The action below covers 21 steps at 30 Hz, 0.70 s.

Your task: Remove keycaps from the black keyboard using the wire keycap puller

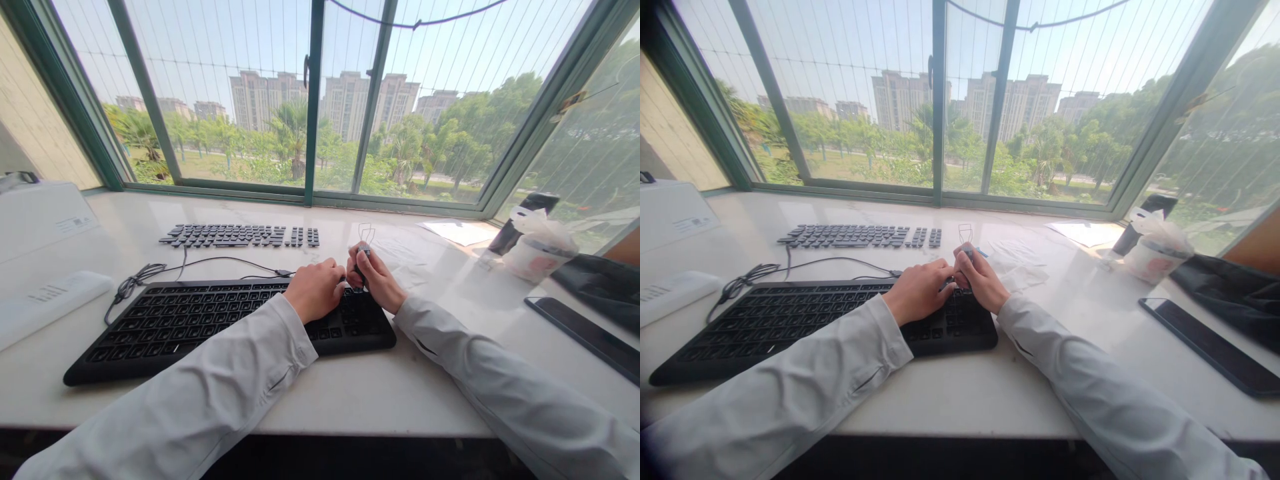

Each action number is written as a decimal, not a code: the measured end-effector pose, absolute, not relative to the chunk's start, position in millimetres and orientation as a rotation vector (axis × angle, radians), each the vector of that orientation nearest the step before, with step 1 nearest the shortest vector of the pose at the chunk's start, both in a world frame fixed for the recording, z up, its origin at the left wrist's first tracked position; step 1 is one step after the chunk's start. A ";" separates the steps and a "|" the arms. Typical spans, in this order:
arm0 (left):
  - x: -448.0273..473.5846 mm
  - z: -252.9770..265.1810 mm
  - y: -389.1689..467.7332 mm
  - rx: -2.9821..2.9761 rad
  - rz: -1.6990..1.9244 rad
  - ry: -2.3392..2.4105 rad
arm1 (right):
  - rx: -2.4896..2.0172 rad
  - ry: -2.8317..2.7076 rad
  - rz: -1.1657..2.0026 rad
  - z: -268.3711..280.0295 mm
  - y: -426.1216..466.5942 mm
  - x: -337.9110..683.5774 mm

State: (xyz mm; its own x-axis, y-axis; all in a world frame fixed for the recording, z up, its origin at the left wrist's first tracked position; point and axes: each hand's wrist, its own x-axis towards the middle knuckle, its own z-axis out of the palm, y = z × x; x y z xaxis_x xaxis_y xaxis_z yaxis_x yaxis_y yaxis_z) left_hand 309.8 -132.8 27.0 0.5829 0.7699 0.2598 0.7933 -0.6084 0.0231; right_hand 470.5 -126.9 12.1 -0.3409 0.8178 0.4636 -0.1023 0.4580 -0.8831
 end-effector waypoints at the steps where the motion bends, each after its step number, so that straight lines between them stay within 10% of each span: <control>1: 309.9 27.5 -133.1 -2.708 -0.373 -1.343 | -0.636 -1.626 1.088 12.0 -126.3 470.6; 21: 310.1 26.5 -131.6 -2.714 -0.400 -1.359 | -0.719 -1.732 1.037 16.2 -129.9 463.7</control>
State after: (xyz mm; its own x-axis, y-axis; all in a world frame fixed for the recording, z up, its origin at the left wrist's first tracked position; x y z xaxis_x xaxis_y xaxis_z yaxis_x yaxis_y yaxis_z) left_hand 310.1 -131.6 26.5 0.5724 0.7754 0.2667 0.7962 -0.6034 0.0453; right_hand 463.7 -129.9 16.2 -0.3679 0.8248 0.4293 0.0113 0.4656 -0.8849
